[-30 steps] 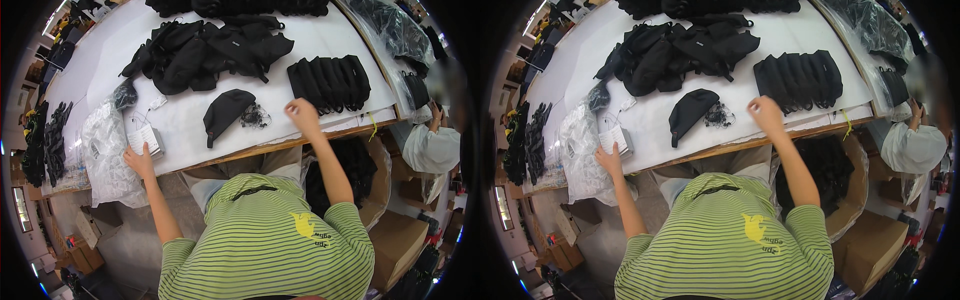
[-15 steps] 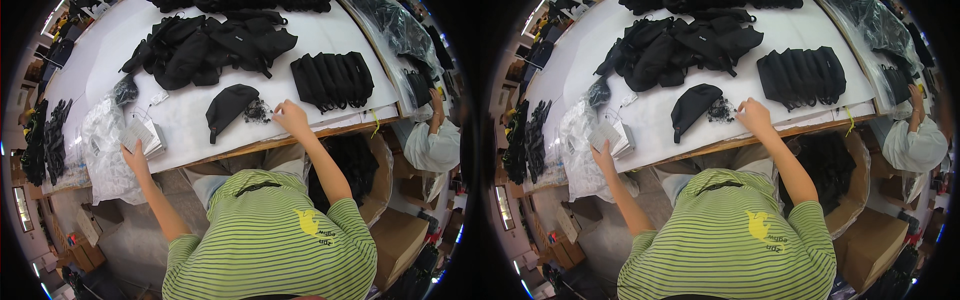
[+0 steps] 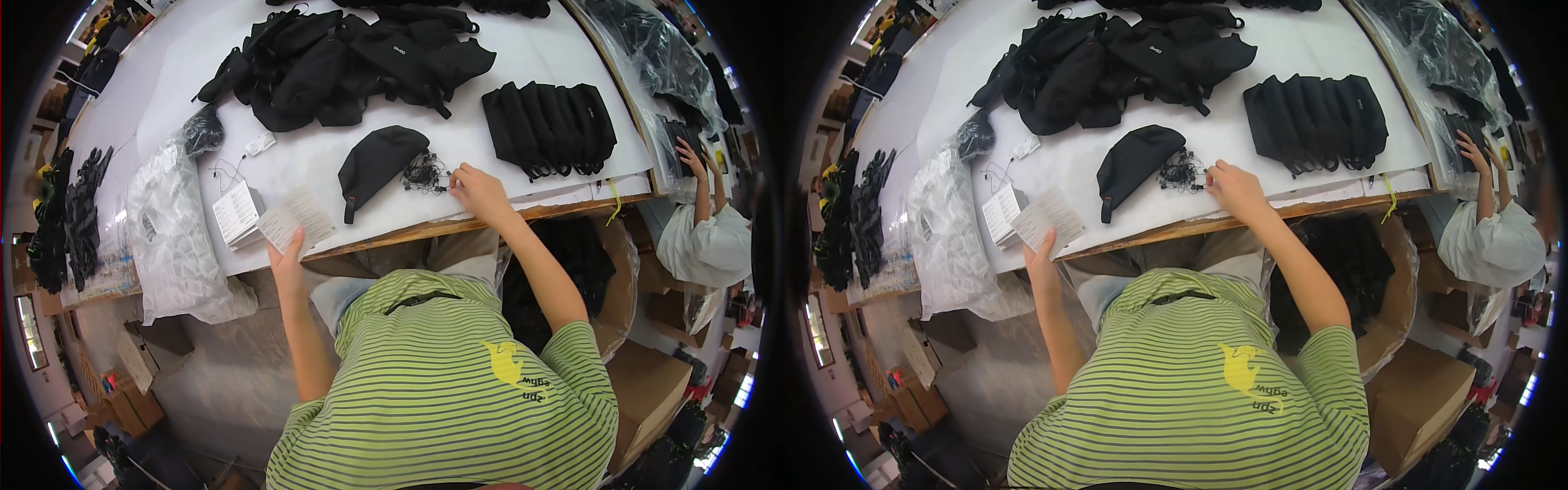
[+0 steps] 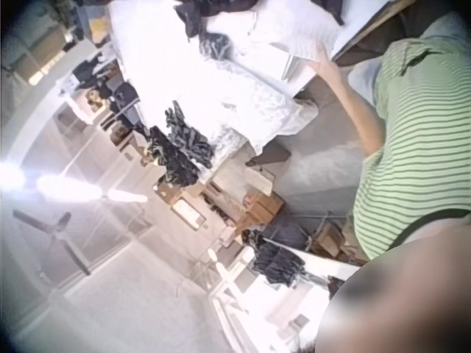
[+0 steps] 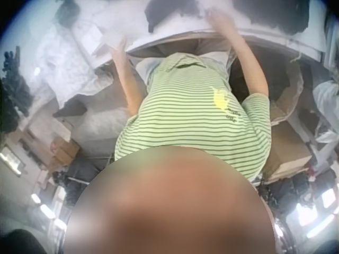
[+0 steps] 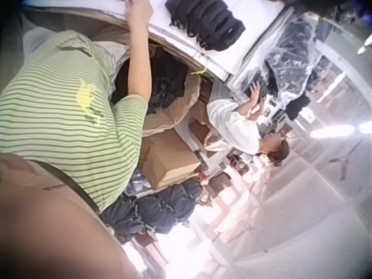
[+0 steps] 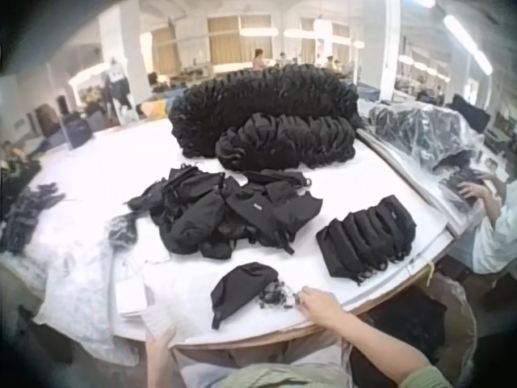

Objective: Attaching tags and plastic fasteners to black bags at a workstation.

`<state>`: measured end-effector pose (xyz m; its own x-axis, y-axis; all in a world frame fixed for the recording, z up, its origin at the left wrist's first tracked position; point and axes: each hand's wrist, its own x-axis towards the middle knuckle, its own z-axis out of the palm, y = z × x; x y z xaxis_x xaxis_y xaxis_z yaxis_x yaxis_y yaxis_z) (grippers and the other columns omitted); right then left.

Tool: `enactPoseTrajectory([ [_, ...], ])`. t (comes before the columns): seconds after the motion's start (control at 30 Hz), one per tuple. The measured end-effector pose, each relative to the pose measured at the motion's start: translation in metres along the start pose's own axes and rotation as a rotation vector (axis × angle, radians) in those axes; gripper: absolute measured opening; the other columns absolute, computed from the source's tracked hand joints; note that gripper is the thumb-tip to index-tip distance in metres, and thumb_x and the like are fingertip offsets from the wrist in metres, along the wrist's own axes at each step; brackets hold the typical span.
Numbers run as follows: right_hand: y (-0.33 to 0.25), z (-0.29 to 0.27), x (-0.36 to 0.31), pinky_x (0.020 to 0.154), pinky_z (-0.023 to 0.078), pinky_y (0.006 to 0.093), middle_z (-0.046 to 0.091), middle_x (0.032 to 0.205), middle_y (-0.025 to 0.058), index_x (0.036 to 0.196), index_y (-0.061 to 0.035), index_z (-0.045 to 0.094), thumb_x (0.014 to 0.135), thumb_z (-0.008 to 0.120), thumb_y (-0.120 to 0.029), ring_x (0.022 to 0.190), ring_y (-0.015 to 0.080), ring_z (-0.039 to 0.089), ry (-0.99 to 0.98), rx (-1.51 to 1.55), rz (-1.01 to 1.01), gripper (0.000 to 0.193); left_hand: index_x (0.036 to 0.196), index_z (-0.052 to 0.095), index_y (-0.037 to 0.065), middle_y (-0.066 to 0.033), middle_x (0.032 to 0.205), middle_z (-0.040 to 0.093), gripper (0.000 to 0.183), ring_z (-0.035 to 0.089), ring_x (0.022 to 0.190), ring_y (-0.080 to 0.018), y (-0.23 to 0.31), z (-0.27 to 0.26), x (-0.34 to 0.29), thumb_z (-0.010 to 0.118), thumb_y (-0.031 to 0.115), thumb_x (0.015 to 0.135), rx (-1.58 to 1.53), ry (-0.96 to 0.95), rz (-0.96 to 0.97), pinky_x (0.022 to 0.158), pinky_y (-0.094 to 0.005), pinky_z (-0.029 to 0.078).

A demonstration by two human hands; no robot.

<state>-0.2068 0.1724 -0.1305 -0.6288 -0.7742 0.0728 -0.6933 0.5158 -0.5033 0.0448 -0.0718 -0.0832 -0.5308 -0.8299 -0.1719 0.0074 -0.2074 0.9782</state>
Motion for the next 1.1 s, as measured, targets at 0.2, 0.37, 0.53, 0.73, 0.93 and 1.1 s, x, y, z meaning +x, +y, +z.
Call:
enactPoseTrajectory([
  [0.2,0.012,-0.035,0.013,0.067,0.046,0.0377,0.057,0.082,0.0072,0.079,-0.0065,0.058,0.078,0.066,-0.014,0.079,0.0281,0.059,-0.076,0.000,0.008,0.012,0.137,0.031,-0.001,-0.0119,0.121,0.051,0.061,0.050,0.110,-0.0183,-0.004,0.021,-0.017,0.062,0.020,0.089,0.017,0.010,-0.058,0.095,-0.0284,0.038],
  [0.37,0.010,-0.082,0.012,0.059,0.041,0.0257,0.058,0.079,0.0026,0.084,-0.0042,0.061,0.081,0.067,-0.011,0.064,0.0138,0.053,0.102,0.244,0.069,0.009,0.126,0.036,0.003,-0.0053,0.093,0.050,0.052,0.049,0.080,-0.0117,-0.010,0.018,-0.021,0.065,0.024,0.087,0.136,-0.162,-0.016,0.071,-0.0252,0.042],
  [0.53,0.004,-0.093,0.008,0.060,0.041,0.0211,0.064,0.082,0.0001,0.089,-0.0038,0.061,0.087,0.063,-0.012,0.067,0.0070,0.052,0.143,0.572,0.113,0.009,0.122,0.038,0.005,-0.0025,0.081,0.046,0.047,0.045,0.067,-0.0091,-0.008,0.027,-0.021,0.064,0.021,0.087,0.150,-0.201,0.023,0.061,-0.0241,0.040],
  [0.73,-0.043,-0.098,0.015,0.066,0.047,0.0235,0.068,0.089,0.0091,0.091,-0.0005,0.057,0.089,0.060,-0.010,0.076,0.0102,0.061,0.055,1.047,0.024,0.011,0.125,0.035,0.008,-0.0005,0.075,0.043,0.042,0.041,0.063,-0.0079,-0.009,0.031,-0.020,0.057,0.020,0.091,0.000,-0.116,-0.071,0.055,-0.0236,0.037],
  [0.93,-0.065,-0.107,0.033,0.073,0.049,0.0254,0.067,0.077,0.0082,0.089,0.0006,0.055,0.089,0.060,-0.009,0.077,0.0121,0.064,0.252,0.424,-0.125,0.011,0.126,0.034,0.009,0.0014,0.067,0.038,0.036,0.034,0.058,-0.0073,-0.008,0.038,-0.025,0.051,0.017,0.095,-0.020,-0.177,-0.123,0.053,-0.0236,0.034],
  [1.1,-0.052,-0.097,0.030,0.070,0.048,0.0242,0.066,0.075,0.0073,0.091,0.0006,0.056,0.089,0.059,-0.009,0.072,0.0115,0.063,0.253,0.721,0.039,0.010,0.128,0.037,0.005,-0.0016,0.072,0.048,0.036,0.043,0.062,-0.0075,-0.015,0.041,-0.021,0.050,0.016,0.096,-0.058,-0.265,-0.096,0.057,-0.0228,0.037],
])
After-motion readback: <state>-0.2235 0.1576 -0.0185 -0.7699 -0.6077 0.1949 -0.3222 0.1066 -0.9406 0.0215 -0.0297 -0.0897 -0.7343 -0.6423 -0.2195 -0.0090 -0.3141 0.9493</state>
